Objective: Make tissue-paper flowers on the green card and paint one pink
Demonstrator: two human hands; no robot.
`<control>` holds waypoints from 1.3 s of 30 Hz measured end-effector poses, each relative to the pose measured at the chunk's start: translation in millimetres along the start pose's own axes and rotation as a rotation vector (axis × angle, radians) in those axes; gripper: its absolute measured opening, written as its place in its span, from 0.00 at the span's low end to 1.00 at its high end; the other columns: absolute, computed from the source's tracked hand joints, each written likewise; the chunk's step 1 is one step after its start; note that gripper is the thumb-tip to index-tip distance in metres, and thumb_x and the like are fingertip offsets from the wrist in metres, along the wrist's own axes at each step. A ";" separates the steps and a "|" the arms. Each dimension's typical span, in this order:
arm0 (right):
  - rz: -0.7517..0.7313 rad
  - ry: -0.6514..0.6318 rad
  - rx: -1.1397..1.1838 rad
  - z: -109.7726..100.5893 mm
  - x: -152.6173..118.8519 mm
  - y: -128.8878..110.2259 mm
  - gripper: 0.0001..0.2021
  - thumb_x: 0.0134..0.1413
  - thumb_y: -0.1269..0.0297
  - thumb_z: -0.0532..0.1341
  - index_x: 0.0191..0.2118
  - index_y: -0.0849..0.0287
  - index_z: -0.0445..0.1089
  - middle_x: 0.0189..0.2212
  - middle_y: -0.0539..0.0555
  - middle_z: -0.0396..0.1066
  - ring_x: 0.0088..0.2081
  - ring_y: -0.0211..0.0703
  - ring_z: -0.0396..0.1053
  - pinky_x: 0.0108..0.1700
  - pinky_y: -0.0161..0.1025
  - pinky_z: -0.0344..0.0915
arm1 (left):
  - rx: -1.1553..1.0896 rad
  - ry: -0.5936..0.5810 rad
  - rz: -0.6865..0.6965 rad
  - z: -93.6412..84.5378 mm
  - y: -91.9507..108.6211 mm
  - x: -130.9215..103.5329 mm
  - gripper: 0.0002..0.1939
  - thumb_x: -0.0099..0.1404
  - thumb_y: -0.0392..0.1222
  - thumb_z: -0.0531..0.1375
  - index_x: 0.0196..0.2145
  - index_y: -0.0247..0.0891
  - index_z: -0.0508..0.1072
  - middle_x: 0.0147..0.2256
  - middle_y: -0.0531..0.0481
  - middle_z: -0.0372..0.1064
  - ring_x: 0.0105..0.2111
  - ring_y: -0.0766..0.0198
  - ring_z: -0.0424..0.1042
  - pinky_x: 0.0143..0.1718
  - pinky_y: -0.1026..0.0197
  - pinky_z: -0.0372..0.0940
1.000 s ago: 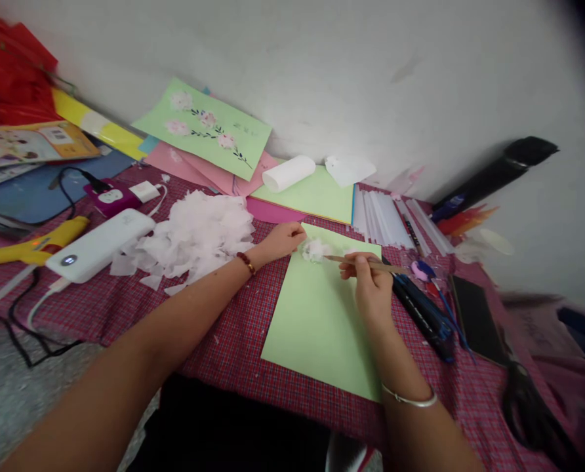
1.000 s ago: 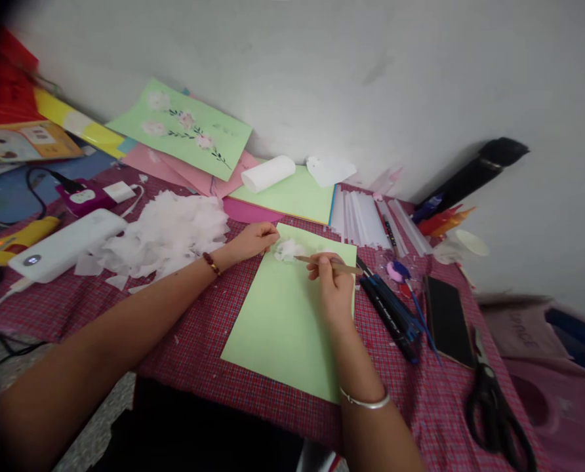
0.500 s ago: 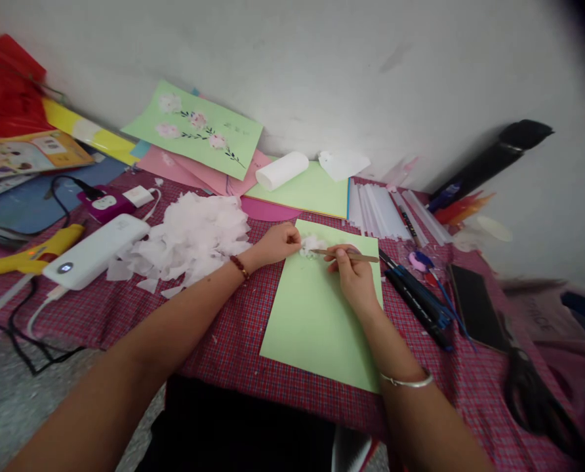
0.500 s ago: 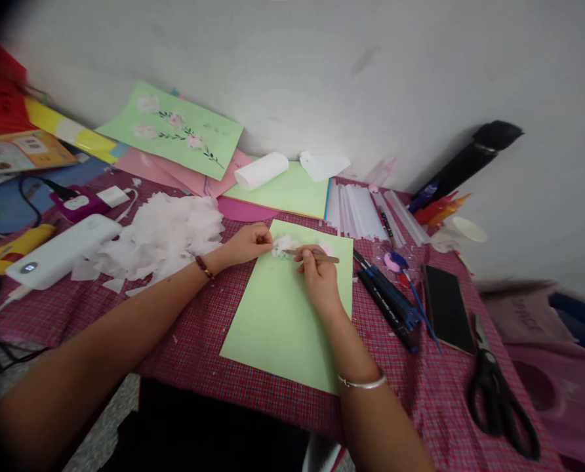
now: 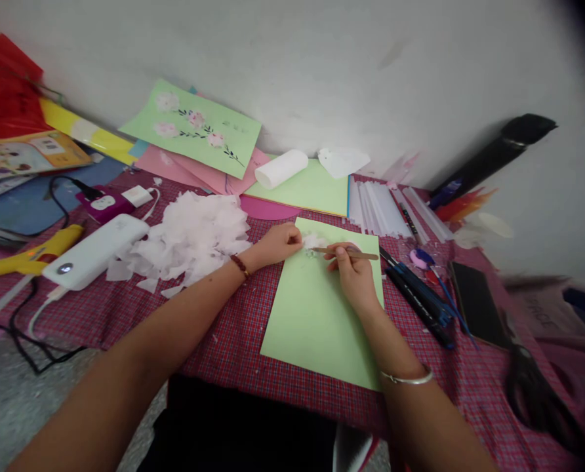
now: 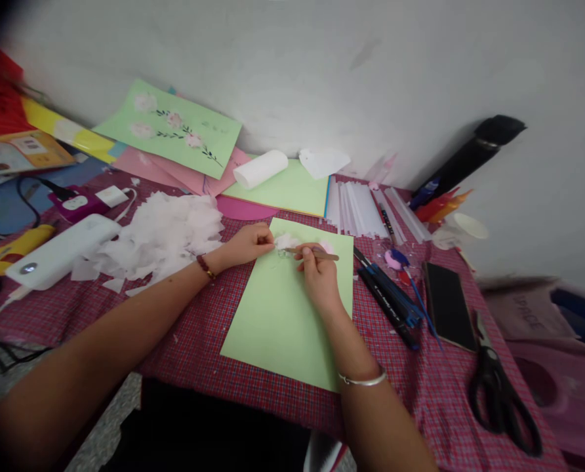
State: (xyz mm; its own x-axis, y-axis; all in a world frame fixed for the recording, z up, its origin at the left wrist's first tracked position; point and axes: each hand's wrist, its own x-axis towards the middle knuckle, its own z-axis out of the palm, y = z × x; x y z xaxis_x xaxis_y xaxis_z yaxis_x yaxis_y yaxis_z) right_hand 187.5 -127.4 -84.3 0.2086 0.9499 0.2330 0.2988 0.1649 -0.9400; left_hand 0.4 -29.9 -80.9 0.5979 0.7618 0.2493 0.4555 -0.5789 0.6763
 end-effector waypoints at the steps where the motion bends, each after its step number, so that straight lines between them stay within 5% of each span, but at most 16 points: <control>1: -0.005 0.002 -0.003 0.3 0.1 -0.3 0.17 0.61 0.48 0.55 0.35 0.57 0.70 0.30 0.52 0.70 0.24 0.39 0.67 0.27 0.39 0.65 | -0.009 0.015 -0.032 0.3 -0.2 0.6 0.05 0.56 0.32 0.57 0.23 0.35 0.70 0.25 0.52 0.67 0.27 0.67 0.65 0.29 0.64 0.57; 10: -0.009 0.006 -0.015 1.5 0.6 1.3 0.16 0.62 0.50 0.55 0.35 0.57 0.70 0.31 0.53 0.70 0.24 0.38 0.67 0.27 0.39 0.64 | 0.122 0.069 -0.258 -15.7 -7.9 1.0 0.08 0.52 0.34 0.59 0.18 0.37 0.65 0.20 0.52 0.65 0.22 0.66 0.62 0.26 0.62 0.54; 13: -0.011 -0.002 -0.005 1.2 0.0 -0.1 0.16 0.61 0.50 0.55 0.35 0.57 0.71 0.31 0.53 0.70 0.24 0.38 0.67 0.27 0.38 0.64 | 0.371 0.210 -0.334 -34.7 -6.5 -2.0 0.12 0.56 0.37 0.58 0.18 0.38 0.63 0.20 0.49 0.63 0.22 0.64 0.61 0.26 0.60 0.54; 16: -0.022 0.014 0.005 -2.1 -0.9 -3.5 0.16 0.61 0.50 0.56 0.35 0.58 0.71 0.29 0.52 0.71 0.24 0.38 0.67 0.28 0.38 0.65 | 0.485 0.347 -0.268 -49.4 8.9 -6.3 0.09 0.59 0.35 0.56 0.22 0.37 0.67 0.28 0.45 0.68 0.28 0.63 0.64 0.28 0.61 0.55; 18: -0.024 0.064 0.027 -6.6 -1.2 -4.8 0.16 0.61 0.50 0.56 0.35 0.58 0.71 0.28 0.52 0.71 0.24 0.38 0.68 0.28 0.37 0.65 | 0.343 0.261 -0.196 -51.2 25.6 -8.4 0.08 0.59 0.35 0.56 0.23 0.36 0.69 0.28 0.46 0.69 0.28 0.64 0.65 0.29 0.62 0.55; 22: 0.002 0.148 0.063 -17.2 -0.5 -3.0 0.16 0.62 0.50 0.55 0.37 0.58 0.70 0.27 0.51 0.71 0.24 0.38 0.68 0.29 0.37 0.66 | -0.123 -0.195 -0.082 -35.9 49.1 -7.3 0.06 0.57 0.38 0.58 0.25 0.34 0.73 0.23 0.53 0.67 0.24 0.69 0.62 0.26 0.66 0.54; 24: 0.012 0.146 0.064 -20.3 0.2 -1.7 0.16 0.61 0.50 0.55 0.36 0.58 0.70 0.26 0.51 0.71 0.24 0.38 0.68 0.29 0.37 0.66 | -0.163 -0.327 -0.050 -24.2 47.1 -3.7 0.06 0.55 0.37 0.58 0.26 0.34 0.73 0.22 0.54 0.66 0.23 0.70 0.61 0.25 0.66 0.52; 30: 0.005 0.062 0.059 -15.7 0.7 -1.5 0.16 0.61 0.51 0.55 0.33 0.59 0.70 0.26 0.51 0.69 0.25 0.38 0.68 0.29 0.37 0.65 | 0.148 -0.289 -0.013 -7.9 21.5 6.3 0.06 0.52 0.33 0.56 0.23 0.34 0.73 0.22 0.52 0.68 0.24 0.68 0.63 0.27 0.64 0.51; 39: -0.086 0.039 -0.104 -14.0 1.2 4.2 0.15 0.64 0.53 0.52 0.34 0.57 0.68 0.28 0.52 0.69 0.26 0.39 0.68 0.30 0.38 0.65 | 0.124 -0.330 0.016 -16.1 12.5 3.7 0.05 0.50 0.33 0.54 0.22 0.36 0.70 0.22 0.52 0.67 0.24 0.68 0.63 0.26 0.64 0.53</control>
State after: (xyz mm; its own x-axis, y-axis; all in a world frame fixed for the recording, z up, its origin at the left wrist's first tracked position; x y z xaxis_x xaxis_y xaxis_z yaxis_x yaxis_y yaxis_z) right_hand 202.0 -129.2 -84.6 0.2134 0.9221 0.3228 0.4112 0.2149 -0.8858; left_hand -2.3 -29.6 -60.4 0.7775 0.6288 0.0081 0.5088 -0.6366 0.5795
